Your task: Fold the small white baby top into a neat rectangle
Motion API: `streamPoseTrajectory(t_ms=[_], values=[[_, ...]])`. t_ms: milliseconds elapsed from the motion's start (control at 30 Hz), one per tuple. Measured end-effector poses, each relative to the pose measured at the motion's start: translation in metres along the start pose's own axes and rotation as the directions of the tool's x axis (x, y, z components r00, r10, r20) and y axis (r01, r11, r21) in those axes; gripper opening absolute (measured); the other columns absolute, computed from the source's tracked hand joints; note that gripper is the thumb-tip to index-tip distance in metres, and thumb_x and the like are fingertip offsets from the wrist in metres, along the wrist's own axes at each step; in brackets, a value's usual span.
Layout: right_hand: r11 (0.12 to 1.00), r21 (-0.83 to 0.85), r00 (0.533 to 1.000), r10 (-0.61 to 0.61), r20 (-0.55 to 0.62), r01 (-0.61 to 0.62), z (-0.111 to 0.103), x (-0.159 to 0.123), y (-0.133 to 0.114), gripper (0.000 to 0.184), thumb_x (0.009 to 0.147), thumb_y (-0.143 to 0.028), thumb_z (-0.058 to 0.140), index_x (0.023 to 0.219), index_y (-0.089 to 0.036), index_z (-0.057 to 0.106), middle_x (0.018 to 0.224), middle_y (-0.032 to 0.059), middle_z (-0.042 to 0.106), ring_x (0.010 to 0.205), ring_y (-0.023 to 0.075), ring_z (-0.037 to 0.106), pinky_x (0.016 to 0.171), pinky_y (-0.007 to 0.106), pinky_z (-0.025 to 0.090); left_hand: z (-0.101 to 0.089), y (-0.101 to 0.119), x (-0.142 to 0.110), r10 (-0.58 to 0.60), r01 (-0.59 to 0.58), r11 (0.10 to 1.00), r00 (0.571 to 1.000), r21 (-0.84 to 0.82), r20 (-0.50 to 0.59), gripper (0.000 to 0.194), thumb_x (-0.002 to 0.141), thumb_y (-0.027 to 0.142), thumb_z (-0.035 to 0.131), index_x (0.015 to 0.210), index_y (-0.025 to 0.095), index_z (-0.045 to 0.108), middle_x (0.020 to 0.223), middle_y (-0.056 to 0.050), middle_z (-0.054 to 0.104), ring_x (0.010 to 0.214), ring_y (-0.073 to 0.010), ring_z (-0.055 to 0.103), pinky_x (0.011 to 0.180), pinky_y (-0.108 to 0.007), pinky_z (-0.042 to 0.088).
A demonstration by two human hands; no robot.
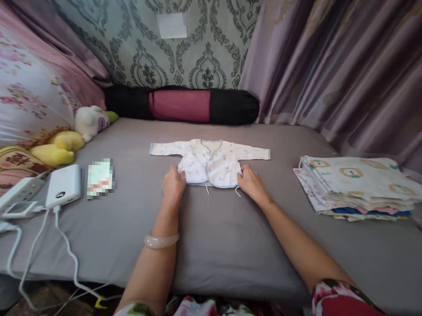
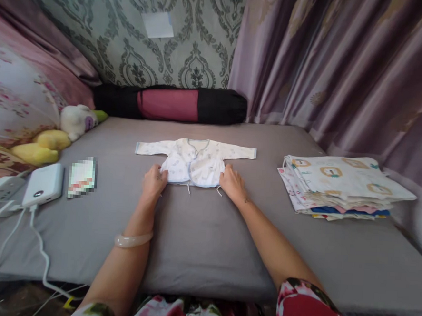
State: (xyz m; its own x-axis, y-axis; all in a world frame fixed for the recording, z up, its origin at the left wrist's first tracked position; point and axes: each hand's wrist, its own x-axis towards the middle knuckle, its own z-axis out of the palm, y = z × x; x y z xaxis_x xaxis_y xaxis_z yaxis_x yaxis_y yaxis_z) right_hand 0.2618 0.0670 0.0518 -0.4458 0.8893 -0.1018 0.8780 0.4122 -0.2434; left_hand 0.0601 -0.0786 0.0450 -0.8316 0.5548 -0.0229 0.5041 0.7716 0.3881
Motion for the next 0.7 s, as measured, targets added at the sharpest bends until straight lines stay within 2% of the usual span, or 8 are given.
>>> streamPoseTrajectory(t_ms=[133,267,367,467,533,600,700], values=[[0.997,-0.069,0.999,-0.042,0.020,0.043,-0.003,-0.006,0.002,0.034,0.097,-0.027,0.038,0.126,-0.013,0.049,0.104,0.0177,0.066,0.098,0.0297,0.064,0.079,0.035,0.044,-0.004,-0.004,0.000,0.012,-0.012,1.000,1.000,0.020,0.002,0.032,0.092,0.032,0.045,0.118,0.016,0.054,0.103,-0.016,0.067,0.100,-0.0307,0.063,0.079,-0.038,0.047],[0.989,-0.127,0.997,-0.078,-0.002,0.077,-0.011,0.006,0.002,0.030,0.096,-0.031,0.041,0.118,-0.015,0.056,0.105,0.0167,0.065,0.098,0.0293,0.063,0.078,0.034,0.043,-0.005,0.003,-0.002,0.129,-0.113,0.986,0.983,0.123,-0.134,0.028,0.088,0.027,0.050,0.111,0.013,0.058,0.110,-0.018,0.062,0.107,-0.0328,0.057,0.083,-0.040,0.045],[0.977,-0.109,0.977,-0.195,-0.089,0.185,-0.018,0.032,-0.010,0.028,0.097,-0.029,0.040,0.107,-0.018,0.064,0.109,0.0133,0.066,0.099,0.0256,0.061,0.077,0.030,0.041,0.002,0.014,-0.001,0.332,-0.311,0.942,0.918,0.125,-0.217,0.026,0.090,0.024,0.047,0.112,0.016,0.058,0.113,-0.015,0.060,0.107,-0.0308,0.054,0.087,-0.041,0.044],[0.943,-0.034,0.938,-0.334,-0.092,0.332,-0.020,0.068,-0.035,0.025,0.093,-0.023,0.044,0.094,-0.020,0.068,0.102,0.0082,0.069,0.095,0.0209,0.061,0.074,0.025,0.039,0.016,0.021,0.003,0.523,-0.521,0.851,0.827,0.071,-0.207,0.021,0.092,0.022,0.045,0.107,0.018,0.059,0.112,-0.011,0.062,0.109,-0.0264,0.054,0.094,-0.040,0.042],[0.921,0.015,0.919,-0.386,-0.079,0.388,-0.018,0.091,-0.056,0.024,0.090,-0.020,0.046,0.089,-0.020,0.070,0.096,0.0059,0.070,0.090,0.0184,0.061,0.072,0.023,0.039,0.025,0.022,0.007,0.579,-0.582,0.812,0.795,0.041,-0.183,0.021,0.092,0.022,0.045,0.107,0.017,0.058,0.115,-0.012,0.062,0.117,-0.0257,0.052,0.101,-0.040,0.040],[0.914,0.061,0.915,-0.399,-0.056,0.402,-0.012,0.112,-0.077,0.023,0.088,-0.018,0.048,0.087,-0.019,0.071,0.091,0.0042,0.071,0.085,0.0166,0.061,0.068,0.021,0.038,0.032,0.020,0.011,0.579,-0.582,0.813,0.800,0.027,-0.156,0.025,0.092,0.022,0.045,0.113,0.016,0.057,0.125,-0.013,0.059,0.128,-0.0269,0.046,0.107,-0.042,0.036],[0.919,0.128,0.926,-0.377,0.012,0.372,-0.004,0.135,-0.101,0.019,0.086,-0.016,0.052,0.086,-0.018,0.071,0.087,0.0033,0.071,0.082,0.0148,0.062,0.063,0.018,0.037,0.035,0.018,0.014,0.549,-0.549,0.836,0.832,0.026,-0.076,0.036,0.093,0.026,0.043,0.126,0.015,0.051,0.141,-0.014,0.049,0.139,-0.0281,0.034,0.113,-0.044,0.029]])
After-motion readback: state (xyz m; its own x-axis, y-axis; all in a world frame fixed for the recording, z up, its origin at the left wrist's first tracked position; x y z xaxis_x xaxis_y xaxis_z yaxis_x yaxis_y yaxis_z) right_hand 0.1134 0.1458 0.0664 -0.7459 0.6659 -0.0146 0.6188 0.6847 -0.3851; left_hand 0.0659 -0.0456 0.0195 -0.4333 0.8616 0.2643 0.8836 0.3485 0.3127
